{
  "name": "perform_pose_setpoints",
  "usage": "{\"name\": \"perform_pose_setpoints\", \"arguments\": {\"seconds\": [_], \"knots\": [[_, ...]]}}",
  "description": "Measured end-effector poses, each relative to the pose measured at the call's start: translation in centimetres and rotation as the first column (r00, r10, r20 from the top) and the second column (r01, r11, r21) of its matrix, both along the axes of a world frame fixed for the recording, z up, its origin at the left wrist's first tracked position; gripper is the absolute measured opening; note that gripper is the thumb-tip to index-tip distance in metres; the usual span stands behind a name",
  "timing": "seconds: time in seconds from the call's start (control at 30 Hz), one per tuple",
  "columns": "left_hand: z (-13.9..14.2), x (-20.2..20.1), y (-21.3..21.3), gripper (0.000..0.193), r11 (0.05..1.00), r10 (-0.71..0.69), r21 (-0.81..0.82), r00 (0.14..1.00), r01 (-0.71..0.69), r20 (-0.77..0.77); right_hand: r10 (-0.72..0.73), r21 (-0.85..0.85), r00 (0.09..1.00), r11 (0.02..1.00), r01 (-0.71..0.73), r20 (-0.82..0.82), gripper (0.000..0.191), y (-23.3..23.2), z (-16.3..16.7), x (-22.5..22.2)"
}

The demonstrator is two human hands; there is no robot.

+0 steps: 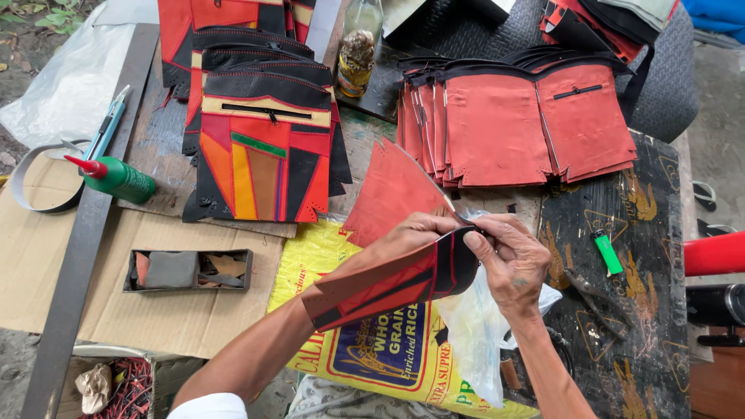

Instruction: The person holds a colorful patchwork pouch and uses scissors to trim excess material along the zipper edge, working the pouch around to cut along its sides. They set the finished pouch on a stack of completed pouches and pick up another pouch to trim.

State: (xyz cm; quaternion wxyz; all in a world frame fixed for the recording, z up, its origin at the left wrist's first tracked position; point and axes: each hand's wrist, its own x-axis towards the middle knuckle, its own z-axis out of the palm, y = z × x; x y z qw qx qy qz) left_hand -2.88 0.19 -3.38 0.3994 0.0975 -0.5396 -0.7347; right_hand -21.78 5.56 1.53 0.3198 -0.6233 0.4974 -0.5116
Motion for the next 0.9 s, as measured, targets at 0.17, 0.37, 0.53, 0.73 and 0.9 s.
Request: {"name": "perform_pose_setpoints", "arguments": {"seconds": [0.17, 0.37, 0.53, 0.73, 0.9], "knots": [[3.9, 1.6, -1.2, 0.033, 0.835, -0.304, 0.493, 0.952, 0.245, 0.043, 0.06, 0.013, 0.989, 0.998, -0.062, 0.134, 0.018, 0.2, 0.3, -0.5], [11.0, 6.2, -2.3, 0.026, 0.472, 0.507, -0.877, 0.786, 0.09, 0.354, 0.05, 0.008, 0.987, 0.999, -0.052, 0.155, 0.019, 0.4, 1.2, -1.5], [12.3, 5.9, -2.0, 0.017, 0.427, 0.648, -0.902, 0.718, -0.067, 0.254, 0.045, 0.046, 0.957, 0.997, -0.06, 0.286, 0.017, 0.4, 2.2, -1.2], [12.3, 5.6, 0.0, 0.009, 0.536, 0.632, -0.828, 0.728, -0.164, 0.265, 0.059, -0.074, 0.968, 0.996, -0.042, 0.245, 0.02, 1.5, 4.2, -0.6], [12.7, 5.7, 1.2, 0.009, 0.497, 0.664, -0.845, 0.714, -0.199, 0.222, 0.037, -0.077, 0.971, 0.997, -0.019, 0.238, 0.017, 2.3, 4.9, -0.5]]}}
